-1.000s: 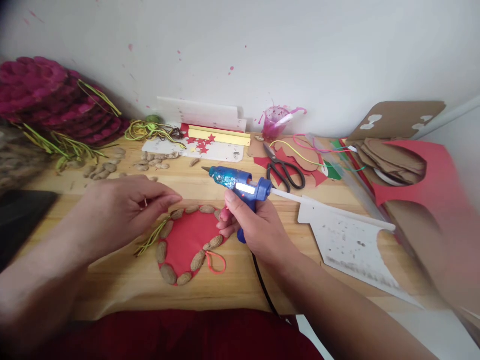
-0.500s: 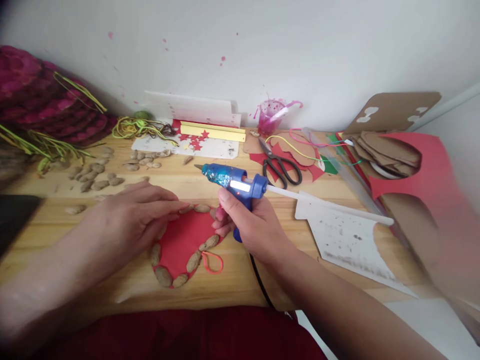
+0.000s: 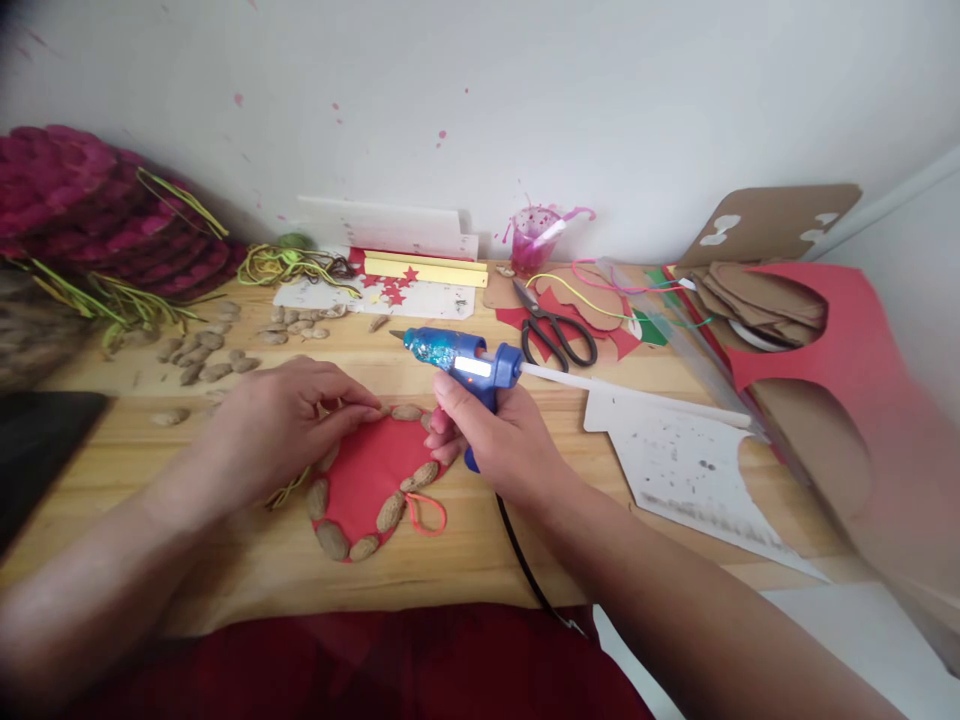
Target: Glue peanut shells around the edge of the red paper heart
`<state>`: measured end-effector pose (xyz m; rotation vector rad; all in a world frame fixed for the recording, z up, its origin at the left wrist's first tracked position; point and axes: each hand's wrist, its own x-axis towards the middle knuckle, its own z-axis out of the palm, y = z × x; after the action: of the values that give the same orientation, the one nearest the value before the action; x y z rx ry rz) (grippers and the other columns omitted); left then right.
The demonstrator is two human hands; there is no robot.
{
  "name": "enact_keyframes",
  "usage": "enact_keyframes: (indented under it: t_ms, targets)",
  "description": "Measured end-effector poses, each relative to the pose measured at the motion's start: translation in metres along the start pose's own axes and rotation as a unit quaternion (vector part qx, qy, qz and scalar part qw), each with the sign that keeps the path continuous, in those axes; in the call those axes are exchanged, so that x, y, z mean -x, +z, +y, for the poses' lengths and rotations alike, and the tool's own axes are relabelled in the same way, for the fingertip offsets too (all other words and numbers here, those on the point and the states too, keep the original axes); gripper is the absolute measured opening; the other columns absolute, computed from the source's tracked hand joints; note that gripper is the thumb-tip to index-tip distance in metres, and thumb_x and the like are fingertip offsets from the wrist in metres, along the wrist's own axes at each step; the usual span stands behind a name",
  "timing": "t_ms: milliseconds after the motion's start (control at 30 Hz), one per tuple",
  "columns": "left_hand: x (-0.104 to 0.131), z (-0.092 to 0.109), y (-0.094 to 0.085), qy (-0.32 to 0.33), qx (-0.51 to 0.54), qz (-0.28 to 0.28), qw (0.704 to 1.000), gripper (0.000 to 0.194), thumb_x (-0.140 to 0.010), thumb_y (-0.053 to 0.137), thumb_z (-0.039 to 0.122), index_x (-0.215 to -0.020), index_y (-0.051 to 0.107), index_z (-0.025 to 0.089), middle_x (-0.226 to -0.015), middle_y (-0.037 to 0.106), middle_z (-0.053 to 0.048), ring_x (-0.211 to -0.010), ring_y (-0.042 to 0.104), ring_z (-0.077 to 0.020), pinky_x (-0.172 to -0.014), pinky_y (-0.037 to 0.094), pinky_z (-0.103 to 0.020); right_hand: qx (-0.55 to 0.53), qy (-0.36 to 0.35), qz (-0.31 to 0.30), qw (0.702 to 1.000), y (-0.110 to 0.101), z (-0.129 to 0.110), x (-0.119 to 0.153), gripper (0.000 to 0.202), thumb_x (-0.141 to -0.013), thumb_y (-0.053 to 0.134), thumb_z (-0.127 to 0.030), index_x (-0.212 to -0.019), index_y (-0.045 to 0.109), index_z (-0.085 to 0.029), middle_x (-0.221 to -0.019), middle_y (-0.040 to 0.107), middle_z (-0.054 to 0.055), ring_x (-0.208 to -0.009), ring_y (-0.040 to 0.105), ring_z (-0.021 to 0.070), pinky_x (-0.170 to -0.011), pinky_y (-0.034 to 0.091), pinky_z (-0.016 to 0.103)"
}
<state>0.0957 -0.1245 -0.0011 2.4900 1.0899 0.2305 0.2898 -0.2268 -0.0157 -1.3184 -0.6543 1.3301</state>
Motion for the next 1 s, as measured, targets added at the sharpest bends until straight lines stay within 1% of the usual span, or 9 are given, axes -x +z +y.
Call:
enact_keyframes:
  t_ms: [133,367,533,767,900,1000]
  targets:
    - [-0.001,0.000,0.002,-0.001,0.004,-0.002,1.000,0.019,-0.091,0.061,0.028,-0.085,0.078,0.023,-0.086,0.076,-0.003,-0.085,0.068,-0.0215,-0.084,0.050,-0.034,0.008,0.003,0.002,1.000,0.000,0.001,-0.001,0.045,-0.077,0.081,-0.061,-0.075,0.068,-0.018,-0.068,0.067,0.000,-0.059,0.069,0.0140,-0.055,0.060,0.025]
    - [0.001,-0.004,0.008,0.036,-0.016,0.015,0.999,0.022,-0.094,0.056,0.024,-0.082,0.073,0.020,-0.085,0.071,-0.005,-0.090,0.065,-0.0231,-0.084,0.049,-0.036,0.009,-0.004,-0.001,1.000,-0.001,0.003,-0.003,0.045,-0.077,0.082,-0.060,-0.078,0.067,-0.018,-0.067,0.067,0.000,-0.060,0.070,0.0157,-0.054,0.061,0.026]
    - [0.002,-0.001,0.008,0.031,-0.024,0.006,0.999,0.021,-0.094,0.053,0.023,-0.082,0.071,0.021,-0.088,0.070,-0.005,-0.093,0.064,-0.0231,-0.084,0.048,-0.036,0.011,0.001,-0.004,1.000,-0.001,0.004,-0.005,0.045,-0.077,0.082,-0.060,-0.075,0.066,-0.018,-0.065,0.067,0.000,-0.058,0.069,0.0150,-0.052,0.059,0.025]
    - [0.001,0.000,0.009,0.037,-0.027,0.008,0.999,0.020,-0.091,0.051,0.021,-0.079,0.067,0.021,-0.088,0.069,-0.005,-0.092,0.063,-0.0227,-0.082,0.048,-0.035,0.013,-0.032,-0.022,0.999,-0.006,0.006,-0.010,0.043,-0.077,0.082,-0.057,-0.074,0.066,-0.017,-0.065,0.067,-0.001,-0.056,0.069,0.0143,-0.052,0.060,0.025]
    - [0.000,0.000,0.010,0.036,-0.030,0.011,0.999,0.020,-0.091,0.051,0.020,-0.079,0.067,0.021,-0.089,0.068,-0.005,-0.094,0.063,-0.0224,-0.084,0.049,-0.035,0.004,-0.055,-0.026,0.998,-0.006,0.004,-0.011,0.045,-0.074,0.085,-0.057,-0.075,0.065,-0.017,-0.065,0.067,-0.001,-0.054,0.068,0.0146,-0.050,0.059,0.026]
    - [0.001,0.001,0.010,0.035,-0.029,0.017,0.999,0.020,-0.090,0.051,0.018,-0.078,0.067,0.021,-0.091,0.069,-0.006,-0.095,0.063,-0.0229,-0.084,0.049,-0.035,-0.001,-0.071,-0.020,0.997,-0.006,0.003,-0.011,0.044,-0.075,0.085,-0.056,-0.076,0.065,-0.017,-0.065,0.067,-0.001,-0.055,0.069,0.0151,-0.049,0.058,0.026]
